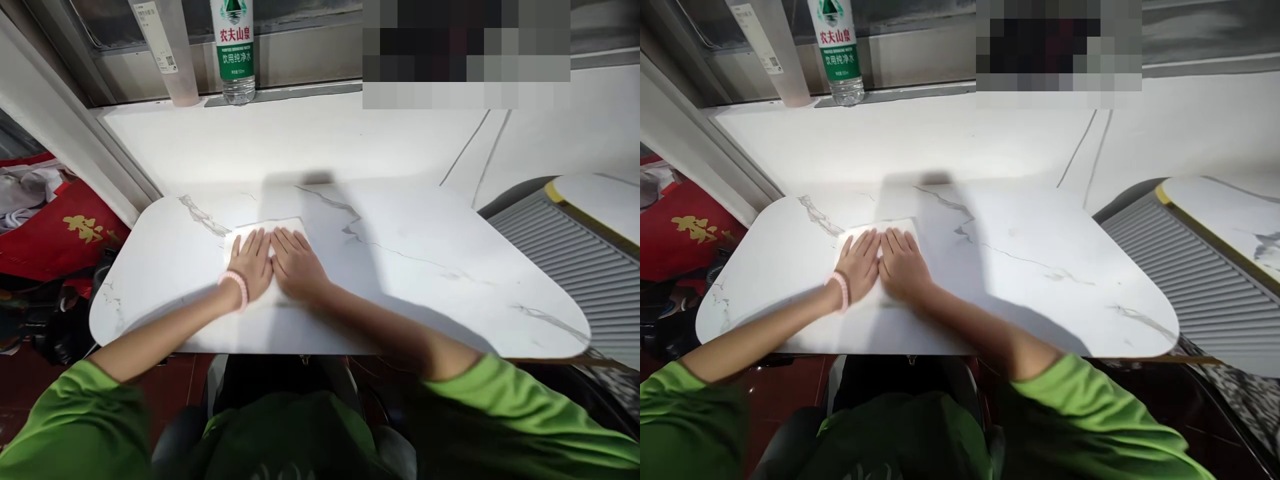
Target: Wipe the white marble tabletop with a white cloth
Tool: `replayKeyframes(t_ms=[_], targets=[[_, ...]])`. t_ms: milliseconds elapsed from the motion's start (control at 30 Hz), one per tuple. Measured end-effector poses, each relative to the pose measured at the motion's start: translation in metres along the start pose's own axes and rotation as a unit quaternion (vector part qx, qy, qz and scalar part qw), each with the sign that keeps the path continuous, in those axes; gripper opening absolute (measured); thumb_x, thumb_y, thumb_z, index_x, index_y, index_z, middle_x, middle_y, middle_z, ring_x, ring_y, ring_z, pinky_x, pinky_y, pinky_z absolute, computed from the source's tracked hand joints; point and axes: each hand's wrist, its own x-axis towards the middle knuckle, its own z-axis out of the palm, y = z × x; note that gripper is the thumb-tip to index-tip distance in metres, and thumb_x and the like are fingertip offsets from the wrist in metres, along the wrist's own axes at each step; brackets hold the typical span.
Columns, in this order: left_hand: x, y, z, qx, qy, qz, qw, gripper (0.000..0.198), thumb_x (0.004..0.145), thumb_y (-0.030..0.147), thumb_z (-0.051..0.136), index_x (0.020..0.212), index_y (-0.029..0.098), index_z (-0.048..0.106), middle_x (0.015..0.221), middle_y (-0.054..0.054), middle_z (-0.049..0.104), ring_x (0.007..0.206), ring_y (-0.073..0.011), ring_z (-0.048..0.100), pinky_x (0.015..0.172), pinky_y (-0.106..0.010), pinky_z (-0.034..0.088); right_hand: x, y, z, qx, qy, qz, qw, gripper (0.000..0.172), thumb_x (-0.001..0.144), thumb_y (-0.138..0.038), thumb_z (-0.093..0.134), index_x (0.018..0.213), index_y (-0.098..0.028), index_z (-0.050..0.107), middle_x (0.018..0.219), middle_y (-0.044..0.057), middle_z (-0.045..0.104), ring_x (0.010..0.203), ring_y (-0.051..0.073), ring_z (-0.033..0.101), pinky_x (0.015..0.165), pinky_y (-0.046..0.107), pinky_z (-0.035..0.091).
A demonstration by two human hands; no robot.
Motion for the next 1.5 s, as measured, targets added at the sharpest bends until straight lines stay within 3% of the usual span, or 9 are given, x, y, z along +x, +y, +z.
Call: replayKeyframes(t_ms=[167,300,433,733,900,1033,1167,1333,1500], targets=[[-0.059,0.046,0.003,-0.008,0.038,0.074,0.996,0.057,0.099,0.022,0.029,0.150,0.000,0.036,0.159,-0.019,0.034,0.150,-0.0307,0.026,0.123,-0.054,0.018,-0.080,-0.017,-0.024,-0.029,0.017,-0.012,0.999,0.054,0.097,-0.020,0.032,0.142,0.004,0.049,0.150,0.022,0.048,0.143,0.032,0.038,0.120,0.049,0.028],[-0.055,0.052,0.004,-0.014,0.041,0.090,0.995,0.057,0.096,0.021,0.032,0.149,0.000,0.038,0.158,-0.018,0.036,0.150,-0.0302,0.027,0.123,-0.054,0.018,-0.084,-0.015,-0.029,-0.035,0.002,0.009,0.999,0.055,0.095,-0.019,0.035,0.144,0.003,0.047,0.150,0.021,0.048,0.143,0.031,0.039,0.120,0.048,0.029],[-0.011,0.040,0.003,-0.017,-0.002,0.072,0.997,0.058,0.096,0.019,0.031,0.151,0.001,0.036,0.159,-0.017,0.034,0.150,-0.0285,0.027,0.124,-0.052,0.018,-0.048,0.008,-0.023,-0.029,-0.027,0.034,0.999,0.056,0.094,-0.018,0.035,0.144,0.004,0.046,0.151,0.021,0.046,0.143,0.031,0.039,0.120,0.047,0.026],[0.158,-0.003,0.007,-0.027,-0.021,0.036,0.999,0.059,0.096,0.018,0.030,0.154,0.010,0.033,0.162,-0.010,0.030,0.150,-0.0212,0.026,0.124,-0.045,0.015,0.084,0.100,0.005,0.007,-0.015,0.103,0.995,0.055,0.094,-0.016,0.029,0.143,0.004,0.045,0.152,0.022,0.045,0.143,0.030,0.038,0.119,0.047,0.023],[0.190,-0.009,0.010,-0.041,-0.010,0.019,0.999,0.057,0.097,0.020,0.029,0.154,0.015,0.034,0.162,-0.007,0.031,0.150,-0.0199,0.027,0.124,-0.043,0.015,0.108,0.122,0.014,0.020,-0.010,0.125,0.992,0.055,0.094,-0.015,0.029,0.143,0.003,0.045,0.152,0.020,0.045,0.144,0.028,0.037,0.120,0.045,0.020],[0.178,-0.002,0.009,-0.024,-0.004,0.017,1.000,0.056,0.099,0.021,0.026,0.155,0.014,0.032,0.163,-0.007,0.030,0.150,-0.0205,0.026,0.124,-0.043,0.015,0.099,0.122,0.015,0.027,0.017,0.105,0.994,0.054,0.094,-0.016,0.030,0.142,0.000,0.047,0.151,0.020,0.047,0.142,0.029,0.039,0.119,0.048,0.022],[0.141,0.021,0.006,-0.013,-0.004,0.005,1.000,0.057,0.100,0.022,0.024,0.155,0.010,0.031,0.163,-0.009,0.029,0.151,-0.0221,0.026,0.125,-0.044,0.015,0.065,0.112,0.002,0.019,0.001,0.081,0.997,0.055,0.095,-0.017,0.029,0.144,0.001,0.046,0.152,0.019,0.046,0.143,0.028,0.039,0.120,0.046,0.023],[0.062,0.072,0.007,-0.036,0.002,0.034,0.999,0.057,0.098,0.022,0.028,0.153,0.007,0.034,0.161,-0.014,0.031,0.151,-0.0263,0.026,0.124,-0.051,0.016,-0.025,0.080,-0.026,-0.018,-0.010,0.057,0.998,0.055,0.097,-0.020,0.028,0.144,0.002,0.047,0.151,0.019,0.047,0.144,0.028,0.039,0.120,0.046,0.027],[0.000,0.116,0.008,-0.051,-0.009,0.126,0.991,0.060,0.096,0.024,0.032,0.152,0.003,0.034,0.161,-0.017,0.030,0.151,-0.0294,0.024,0.124,-0.054,0.017,-0.116,0.051,-0.045,-0.078,0.032,0.061,0.995,0.055,0.095,-0.019,0.030,0.140,0.002,0.051,0.148,0.020,0.050,0.141,0.029,0.043,0.118,0.049,0.033]])
